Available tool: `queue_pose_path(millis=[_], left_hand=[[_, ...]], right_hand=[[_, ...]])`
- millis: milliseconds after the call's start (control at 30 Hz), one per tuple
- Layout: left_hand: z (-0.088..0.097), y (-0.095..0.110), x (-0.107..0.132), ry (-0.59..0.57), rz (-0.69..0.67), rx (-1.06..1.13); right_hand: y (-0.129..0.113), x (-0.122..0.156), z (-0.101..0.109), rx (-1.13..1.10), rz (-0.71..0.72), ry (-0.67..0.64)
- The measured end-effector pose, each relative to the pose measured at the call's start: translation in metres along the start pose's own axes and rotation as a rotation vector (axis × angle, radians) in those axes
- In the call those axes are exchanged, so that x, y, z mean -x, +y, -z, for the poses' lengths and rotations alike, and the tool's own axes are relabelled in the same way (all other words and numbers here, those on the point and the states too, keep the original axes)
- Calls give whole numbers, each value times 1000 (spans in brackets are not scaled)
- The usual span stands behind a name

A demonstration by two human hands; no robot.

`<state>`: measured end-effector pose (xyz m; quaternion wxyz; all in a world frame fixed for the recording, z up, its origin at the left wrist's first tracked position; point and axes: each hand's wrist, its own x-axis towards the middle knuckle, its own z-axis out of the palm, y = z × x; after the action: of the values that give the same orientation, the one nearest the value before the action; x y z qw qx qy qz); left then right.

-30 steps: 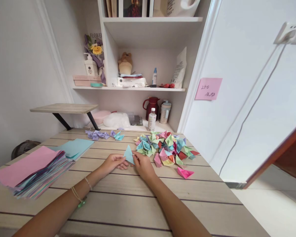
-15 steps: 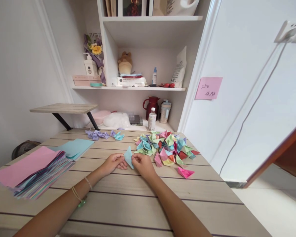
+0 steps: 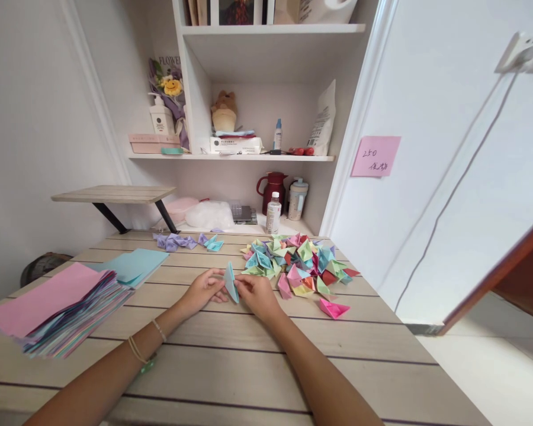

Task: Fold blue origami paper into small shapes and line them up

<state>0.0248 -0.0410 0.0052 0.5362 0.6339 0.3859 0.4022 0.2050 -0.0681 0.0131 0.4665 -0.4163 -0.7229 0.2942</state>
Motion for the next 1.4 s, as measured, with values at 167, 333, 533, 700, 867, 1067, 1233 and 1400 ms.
queue_pose_path(millis=[167,333,533,700,867,1067,1233,1400], left_hand=[[-8,5,5,108,-111,-102],[-18,8,10,56,-133,-91],[-22,6,10,87,-146,-116],[-27,10,12,133,-185,-190],[-28,5,11,201,-143,-225],[-27,4,8,273,-131,-242],[-29,9,11,297,-145,-243],[-30,10,13,289,-180,-263]], right_hand=[[-2,4,-8,53,15,39],[-3,7,-9,270,92,43],[-8,8,-10,455,126,68],[-7,10,-16,654,132,82],[-9,11,-24,901,154,-34],[-12,10,-24,942,158,24],[-10,8,-19,875,77,178],[-11,8,-19,779,68,175]])
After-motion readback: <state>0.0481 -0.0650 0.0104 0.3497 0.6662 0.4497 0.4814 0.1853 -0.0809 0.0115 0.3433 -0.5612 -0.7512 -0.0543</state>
